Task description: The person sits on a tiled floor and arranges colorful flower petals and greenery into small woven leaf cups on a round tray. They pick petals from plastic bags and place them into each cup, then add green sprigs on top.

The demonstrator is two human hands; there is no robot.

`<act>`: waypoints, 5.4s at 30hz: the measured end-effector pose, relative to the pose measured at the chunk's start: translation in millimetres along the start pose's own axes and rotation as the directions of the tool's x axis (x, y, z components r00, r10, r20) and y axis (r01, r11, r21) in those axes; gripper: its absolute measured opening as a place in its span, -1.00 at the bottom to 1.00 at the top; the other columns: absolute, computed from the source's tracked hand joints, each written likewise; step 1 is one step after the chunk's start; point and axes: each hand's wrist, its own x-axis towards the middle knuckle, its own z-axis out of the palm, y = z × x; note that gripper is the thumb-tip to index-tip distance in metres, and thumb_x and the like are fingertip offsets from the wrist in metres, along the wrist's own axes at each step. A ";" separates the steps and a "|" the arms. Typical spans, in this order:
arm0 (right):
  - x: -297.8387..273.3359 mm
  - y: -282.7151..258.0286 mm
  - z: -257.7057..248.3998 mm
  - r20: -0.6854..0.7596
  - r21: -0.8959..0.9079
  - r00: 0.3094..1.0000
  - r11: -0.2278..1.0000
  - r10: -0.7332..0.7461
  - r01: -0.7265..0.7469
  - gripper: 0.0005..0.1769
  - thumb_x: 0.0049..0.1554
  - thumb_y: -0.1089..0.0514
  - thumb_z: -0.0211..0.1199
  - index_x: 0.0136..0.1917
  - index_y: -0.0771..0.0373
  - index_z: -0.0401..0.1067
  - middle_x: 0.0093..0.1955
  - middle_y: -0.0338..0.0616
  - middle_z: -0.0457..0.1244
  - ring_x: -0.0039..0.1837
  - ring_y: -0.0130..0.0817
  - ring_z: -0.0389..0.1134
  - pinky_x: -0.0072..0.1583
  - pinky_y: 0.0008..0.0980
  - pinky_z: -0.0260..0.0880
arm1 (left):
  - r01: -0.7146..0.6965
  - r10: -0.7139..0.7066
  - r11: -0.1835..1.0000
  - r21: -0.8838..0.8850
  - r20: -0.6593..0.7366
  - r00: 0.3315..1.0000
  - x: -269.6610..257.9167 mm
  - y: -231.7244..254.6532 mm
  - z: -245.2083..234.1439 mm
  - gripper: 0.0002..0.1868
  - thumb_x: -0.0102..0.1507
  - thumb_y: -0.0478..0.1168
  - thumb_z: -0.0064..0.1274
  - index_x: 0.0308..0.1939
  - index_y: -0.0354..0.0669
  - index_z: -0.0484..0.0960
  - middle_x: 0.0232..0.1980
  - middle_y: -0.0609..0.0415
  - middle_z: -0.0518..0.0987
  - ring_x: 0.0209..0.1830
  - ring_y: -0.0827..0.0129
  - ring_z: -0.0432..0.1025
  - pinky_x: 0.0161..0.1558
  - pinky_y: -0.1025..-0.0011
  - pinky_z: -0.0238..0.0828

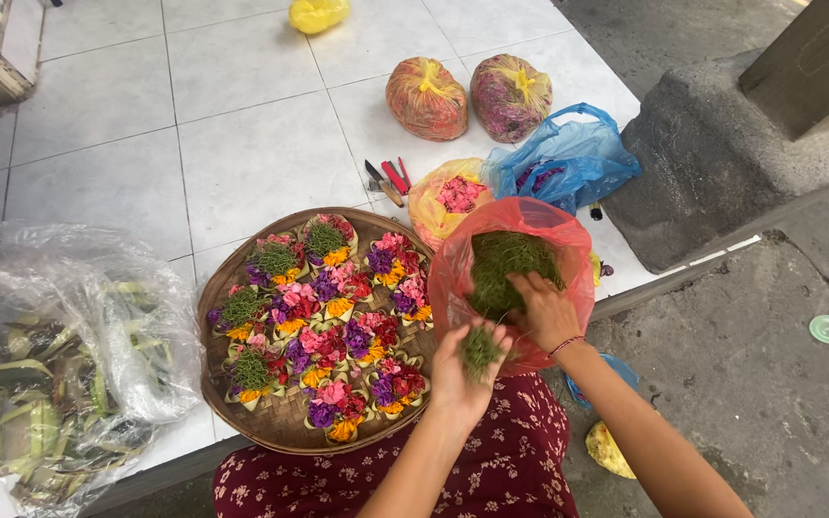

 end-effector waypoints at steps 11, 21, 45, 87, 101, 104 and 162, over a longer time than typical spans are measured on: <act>-7.2 37.8 8.3 -0.116 0.250 0.992 0.968 0.040 -0.010 -0.45 -0.21 0.37 0.44 0.11 0.21 0.53 0.42 0.05 0.13 0.25 0.07 0.33 0.19 -0.09 0.41 | 0.124 -0.136 0.983 0.136 0.085 0.987 171.3 -32.9 -16.9 -0.74 0.46 -0.28 -0.21 0.20 -0.26 0.40 -0.11 -0.06 0.62 -0.12 0.19 0.61 -0.01 0.18 0.66; -6.3 76.1 -5.8 -0.009 0.581 0.921 0.752 0.390 -0.312 -0.64 0.12 0.31 0.29 0.21 0.18 0.52 -0.04 -0.13 0.42 -0.11 -0.30 0.45 -0.04 -0.37 0.47 | 0.008 -0.031 0.969 0.245 0.089 0.996 160.1 -13.9 -12.1 -0.68 0.44 -0.35 -0.22 0.29 -0.26 0.28 -0.11 -0.06 0.58 -0.16 0.23 0.59 -0.03 0.18 0.70; -45.0 -107.5 -10.9 -0.083 0.650 0.994 0.760 0.067 0.003 -0.56 0.04 0.24 0.36 0.23 0.20 0.54 0.27 -0.09 0.36 0.20 -0.24 0.45 0.15 -0.34 0.45 | -0.165 0.155 0.904 0.394 0.057 0.986 -14.5 55.3 -15.5 -0.47 0.20 0.04 0.24 0.18 -0.05 0.53 0.07 0.12 0.61 0.04 0.41 0.47 -0.08 0.45 0.43; 29.8 -288.3 132.9 -0.135 0.619 0.990 0.776 -0.045 0.120 -0.77 0.17 0.16 0.37 0.11 0.23 0.61 0.03 0.04 0.45 -0.01 -0.39 0.52 -0.09 -0.49 0.56 | -0.607 0.346 0.777 -0.168 -0.690 0.635 -17.1 280.7 -155.5 -0.78 0.35 -0.26 0.06 0.02 -0.22 0.68 0.01 0.08 0.70 -0.06 0.38 0.56 -0.08 0.31 0.47; 112.0 -301.5 285.3 -0.088 0.006 0.897 0.900 -0.434 0.436 -0.54 0.08 0.17 0.21 0.25 0.33 0.47 0.28 0.19 0.34 0.34 0.08 0.36 0.28 -0.09 0.40 | -0.747 0.552 0.648 -0.148 -0.584 0.595 -31.1 259.5 -203.2 -0.73 0.30 -0.42 0.03 0.09 -0.26 0.60 -0.01 0.01 0.66 -0.13 0.29 0.57 -0.07 0.25 0.62; 114.0 -300.7 286.4 0.011 0.039 0.935 0.935 -0.354 0.354 -0.54 0.18 0.22 0.18 0.35 0.30 0.44 0.27 0.16 0.35 0.38 0.04 0.31 0.31 -0.05 0.37 | -0.730 0.527 0.666 -0.153 -0.597 0.605 -34.2 265.4 -199.0 -0.72 0.30 -0.40 0.04 0.10 -0.26 0.59 -0.01 0.02 0.67 -0.12 0.30 0.58 -0.09 0.28 0.60; 47.4 -279.1 206.8 0.234 0.091 0.924 0.953 -0.303 0.289 -0.68 0.03 0.11 0.43 0.08 0.09 0.54 0.29 -0.17 0.18 0.36 -0.13 0.19 0.35 -0.12 0.23 | -0.567 0.471 0.810 -0.152 -0.408 0.782 -62.5 217.4 -186.1 -0.74 0.39 -0.24 -0.18 0.10 -0.30 0.44 -0.01 -0.08 0.59 -0.03 0.24 0.52 0.05 0.25 0.58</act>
